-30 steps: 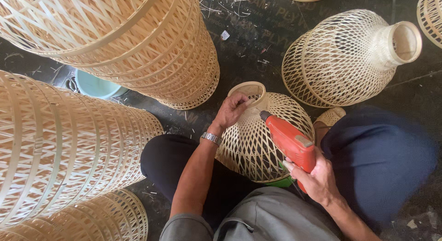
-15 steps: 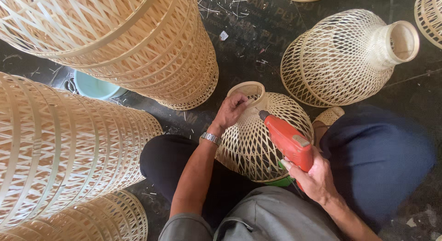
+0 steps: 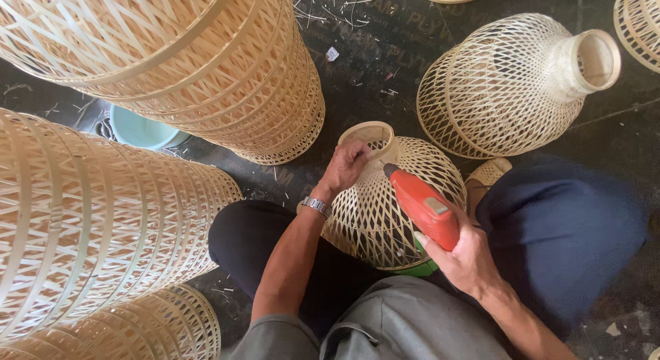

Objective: The person uses a glue gun to attach circular bamboo frames into woven bamboo structures and uses a drill to secure parts. They handle several woven bamboo pieces while sitting on a workshop floor.

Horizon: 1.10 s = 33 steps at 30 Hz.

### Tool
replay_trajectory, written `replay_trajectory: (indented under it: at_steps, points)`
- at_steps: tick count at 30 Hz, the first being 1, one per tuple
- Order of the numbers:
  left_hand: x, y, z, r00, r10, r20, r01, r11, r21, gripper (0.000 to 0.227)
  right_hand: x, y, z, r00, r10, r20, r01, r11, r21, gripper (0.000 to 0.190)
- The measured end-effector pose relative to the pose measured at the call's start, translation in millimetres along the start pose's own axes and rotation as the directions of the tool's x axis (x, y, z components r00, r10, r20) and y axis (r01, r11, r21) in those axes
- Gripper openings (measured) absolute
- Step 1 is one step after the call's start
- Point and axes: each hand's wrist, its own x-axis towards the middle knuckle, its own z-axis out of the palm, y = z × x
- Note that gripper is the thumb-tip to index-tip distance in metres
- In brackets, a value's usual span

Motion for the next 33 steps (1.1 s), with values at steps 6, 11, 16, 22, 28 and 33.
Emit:
replay_trajectory:
  at_steps: [6, 11, 16, 22, 28, 33]
  points:
    - [-2, 5, 1, 0.998, -0.059, 0.027, 0.058, 0.998, 0.030, 0.009, 3, -1, 2, 0.998, -0.067, 0.006, 0.067, 0.997, 0.035, 0.055]
    - [-4, 9, 1, 1.000, -0.014, -0.011, 0.014, 1.000, 0.028, 0.004, 4, 1, 9, 1.000, 0.011, -0.003, -0.011, 1.000, -0.008, 0.055]
    - [-3, 15, 1, 0.997, 0.059, -0.046, -0.058, 0.998, 0.033, 0.004, -6, -1, 9, 1.000, -0.001, -0.031, 0.001, 1.000, 0.023, 0.067]
    - [0, 15, -2, 0.988, 0.142, -0.057, -0.135, 0.985, 0.105, 0.008, -31, 18, -4, 0.998, 0.058, -0.007, -0.055, 0.978, 0.202, 0.063]
    - [1, 16, -1, 0.982, 0.186, 0.021, -0.186, 0.958, 0.219, 0.018, -41, 41, -30, 0.992, 0.120, -0.040, -0.067, 0.764, 0.642, 0.049]
    - [13, 15, -3, 0.945, 0.132, 0.299, -0.264, 0.848, 0.460, 0.013, -34, 35, -55, 0.977, 0.128, -0.170, 0.019, 0.744, 0.668, 0.045]
